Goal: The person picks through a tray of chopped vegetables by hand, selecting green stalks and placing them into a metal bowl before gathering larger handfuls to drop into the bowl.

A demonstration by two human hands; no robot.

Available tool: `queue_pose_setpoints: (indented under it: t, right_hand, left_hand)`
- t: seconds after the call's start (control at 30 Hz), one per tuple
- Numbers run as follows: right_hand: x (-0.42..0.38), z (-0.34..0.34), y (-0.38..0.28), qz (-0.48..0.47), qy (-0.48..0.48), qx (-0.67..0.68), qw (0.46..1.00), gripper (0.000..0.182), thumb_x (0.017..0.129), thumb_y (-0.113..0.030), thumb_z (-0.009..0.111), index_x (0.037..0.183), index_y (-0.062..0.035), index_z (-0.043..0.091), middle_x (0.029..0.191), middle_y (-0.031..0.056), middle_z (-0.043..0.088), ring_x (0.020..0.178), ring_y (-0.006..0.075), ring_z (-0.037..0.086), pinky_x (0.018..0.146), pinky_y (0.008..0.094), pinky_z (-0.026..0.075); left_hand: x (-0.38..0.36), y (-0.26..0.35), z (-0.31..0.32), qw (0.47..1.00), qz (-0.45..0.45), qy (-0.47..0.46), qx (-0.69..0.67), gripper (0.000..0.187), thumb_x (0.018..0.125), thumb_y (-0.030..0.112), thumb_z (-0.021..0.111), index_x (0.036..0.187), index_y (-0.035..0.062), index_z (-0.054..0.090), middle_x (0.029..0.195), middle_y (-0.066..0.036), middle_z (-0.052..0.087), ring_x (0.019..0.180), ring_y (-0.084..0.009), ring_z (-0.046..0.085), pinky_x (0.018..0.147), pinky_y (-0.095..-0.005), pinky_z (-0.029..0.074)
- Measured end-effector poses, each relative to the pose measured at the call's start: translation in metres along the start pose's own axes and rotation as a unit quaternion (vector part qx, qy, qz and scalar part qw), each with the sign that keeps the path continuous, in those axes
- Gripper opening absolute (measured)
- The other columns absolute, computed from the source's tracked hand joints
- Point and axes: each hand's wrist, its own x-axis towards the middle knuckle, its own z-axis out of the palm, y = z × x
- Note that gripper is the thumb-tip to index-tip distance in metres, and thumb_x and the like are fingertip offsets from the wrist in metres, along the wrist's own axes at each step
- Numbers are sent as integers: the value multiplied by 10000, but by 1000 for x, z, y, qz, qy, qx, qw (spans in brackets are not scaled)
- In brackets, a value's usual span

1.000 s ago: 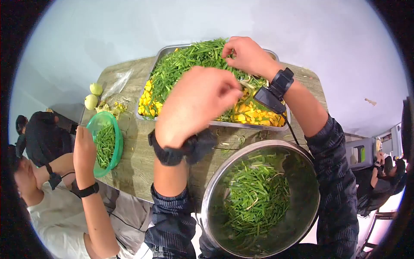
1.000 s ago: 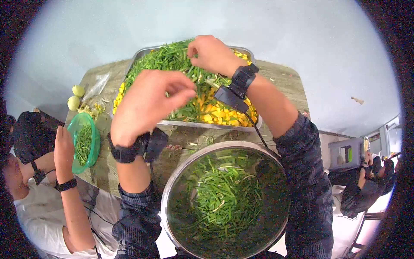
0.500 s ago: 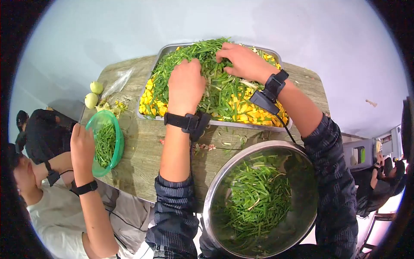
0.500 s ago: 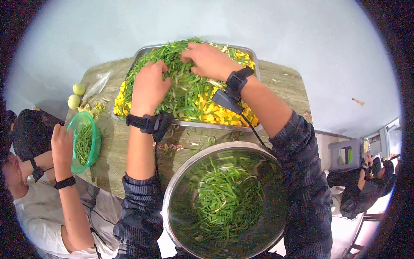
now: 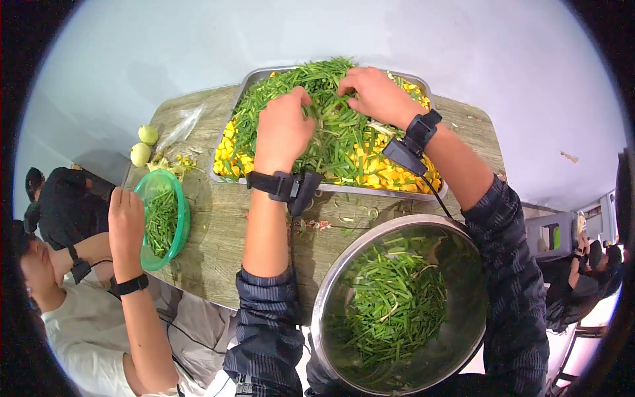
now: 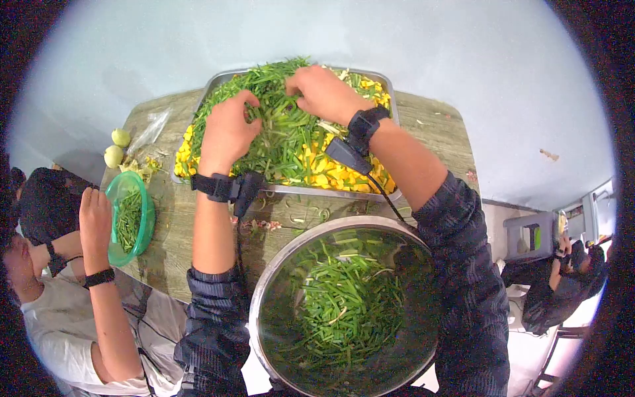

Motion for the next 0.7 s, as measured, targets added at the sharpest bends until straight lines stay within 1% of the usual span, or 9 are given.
queue_pose_setpoints:
  t: [0.03,0.1,0.2,0.33,0.4,0.43,0.5,0.63,0.7]
  right_hand:
    - [0,-1,1,0,1,0,1000,217,788,-51,705,1002,-79,720,916,122,671,957,348,660,846,447,546]
    - [-1,-5,2,17,41,31,999,181,794,-53,700,973,-65,728,906,124,701,854,322,682,794,418,563]
    - [0,-16,3,36,64,39,997,146,791,-54,701,934,-50,731,886,131,720,754,286,678,737,386,565]
    - [-1,-30,-2,45,62,63,995,148,806,-74,715,950,-51,737,852,113,714,723,237,659,713,352,553]
    - [-3,-38,-5,82,73,91,990,128,839,-98,725,956,-51,747,792,67,705,695,162,645,678,310,535]
    - [-4,-43,-5,82,74,90,990,128,839,-98,725,956,-51,747,792,67,705,695,162,645,678,310,535]
    - [-6,-55,-5,112,76,147,980,124,867,-117,728,968,-48,752,771,27,701,687,94,631,660,273,519]
    - [-16,-70,-5,127,68,181,973,120,872,-108,729,970,-41,750,769,20,705,687,60,625,649,249,510]
    - [-21,-71,-7,133,30,158,978,135,872,-98,733,988,-30,744,783,19,706,696,60,626,639,237,498]
  left_hand:
    - [2,0,-6,999,-21,-11,-42,294,789,146,779,1062,84,690,906,-172,712,848,-362,696,763,-450,548]
    - [4,2,-16,995,-42,-23,-85,276,794,145,782,1052,91,700,891,-167,716,819,-348,698,743,-433,547]
    - [4,0,-18,991,-31,58,-118,231,831,126,768,1053,98,713,941,-152,725,817,-293,701,737,-404,551]
    - [7,-3,-11,986,-32,41,-156,227,835,110,761,1056,94,709,982,-144,736,833,-279,705,754,-394,557]
    - [8,1,-11,982,-51,19,-182,233,834,87,758,1060,77,700,988,-116,744,834,-232,698,766,-376,560]
    - [8,2,-11,982,-50,19,-182,233,834,87,758,1060,77,700,988,-116,744,834,-232,698,766,-376,560]
    - [9,4,-11,972,-28,56,-229,229,837,54,751,1059,55,693,968,-92,743,819,-181,679,722,-344,555]
    - [11,2,-9,962,-22,73,-264,218,846,22,739,1057,43,688,973,-75,731,801,-140,655,674,-315,551]
    - [12,1,-6,970,-32,55,-236,201,861,4,729,1054,35,683,994,-62,717,800,-127,646,647,-305,553]
